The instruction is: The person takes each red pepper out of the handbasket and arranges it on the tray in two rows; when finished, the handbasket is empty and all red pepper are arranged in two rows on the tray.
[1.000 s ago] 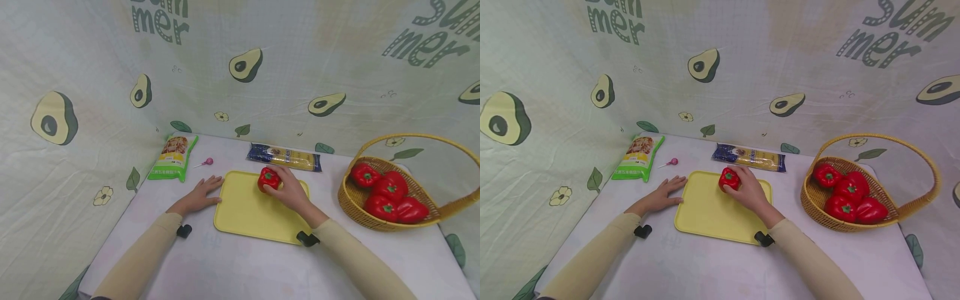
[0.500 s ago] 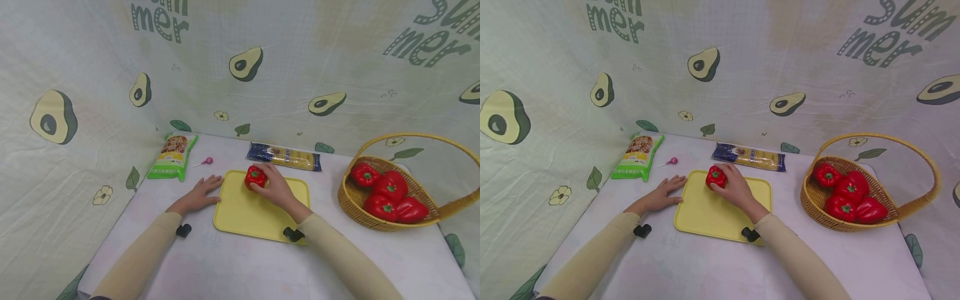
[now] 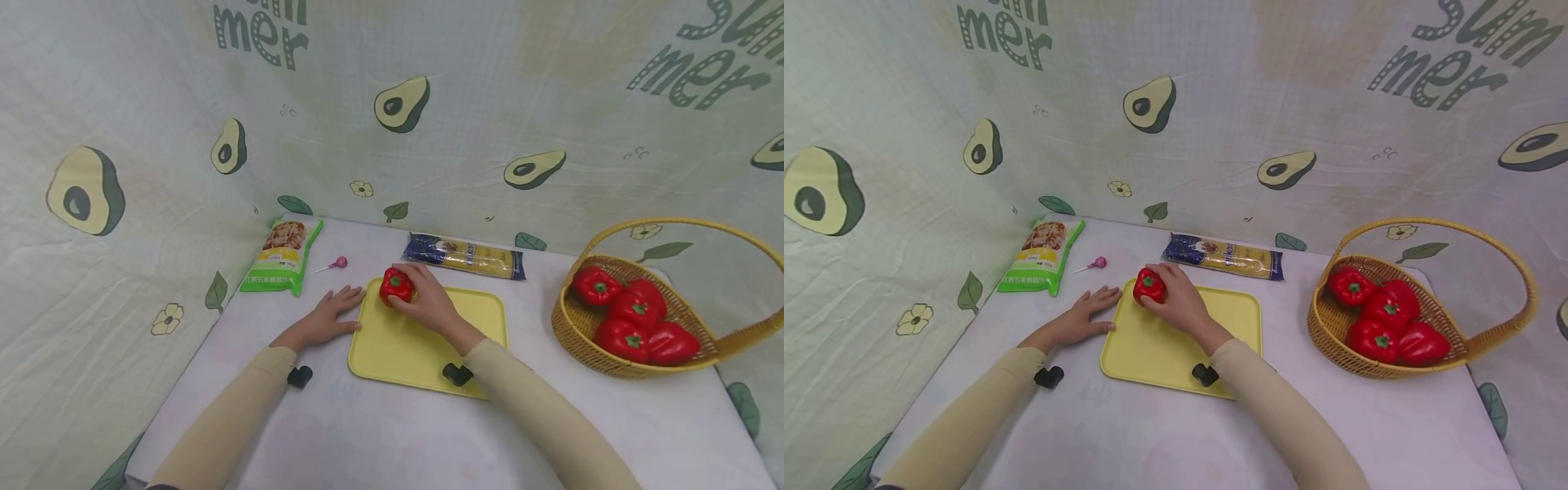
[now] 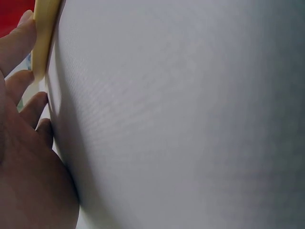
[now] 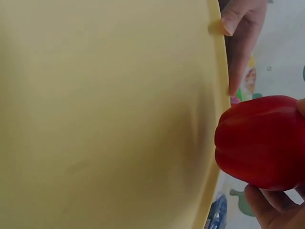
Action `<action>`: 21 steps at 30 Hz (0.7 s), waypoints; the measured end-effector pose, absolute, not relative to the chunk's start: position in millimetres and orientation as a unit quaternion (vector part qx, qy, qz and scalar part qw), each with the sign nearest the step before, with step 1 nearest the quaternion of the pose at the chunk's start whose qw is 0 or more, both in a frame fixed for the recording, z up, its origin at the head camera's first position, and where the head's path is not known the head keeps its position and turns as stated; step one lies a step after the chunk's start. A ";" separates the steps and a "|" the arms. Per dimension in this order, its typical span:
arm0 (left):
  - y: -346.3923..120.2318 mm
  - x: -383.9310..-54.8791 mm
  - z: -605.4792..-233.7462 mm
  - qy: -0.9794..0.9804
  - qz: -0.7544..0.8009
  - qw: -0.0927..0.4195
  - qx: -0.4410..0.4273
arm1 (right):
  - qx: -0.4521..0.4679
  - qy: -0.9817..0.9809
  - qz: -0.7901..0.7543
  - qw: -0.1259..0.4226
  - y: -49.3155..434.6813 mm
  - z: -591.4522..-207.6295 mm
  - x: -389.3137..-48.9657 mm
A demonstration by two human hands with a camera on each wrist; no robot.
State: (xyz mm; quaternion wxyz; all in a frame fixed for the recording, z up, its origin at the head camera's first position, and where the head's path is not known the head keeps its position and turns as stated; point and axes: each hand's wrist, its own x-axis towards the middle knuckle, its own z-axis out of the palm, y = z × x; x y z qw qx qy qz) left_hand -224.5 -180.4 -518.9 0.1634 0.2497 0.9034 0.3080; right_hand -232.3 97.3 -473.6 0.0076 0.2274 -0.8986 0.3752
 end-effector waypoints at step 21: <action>-180.5 -224.5 -520.7 0.903 0.309 0.162 0.250 | 0.236 -0.902 0.362 -0.016 80.7 -483.8 -242.2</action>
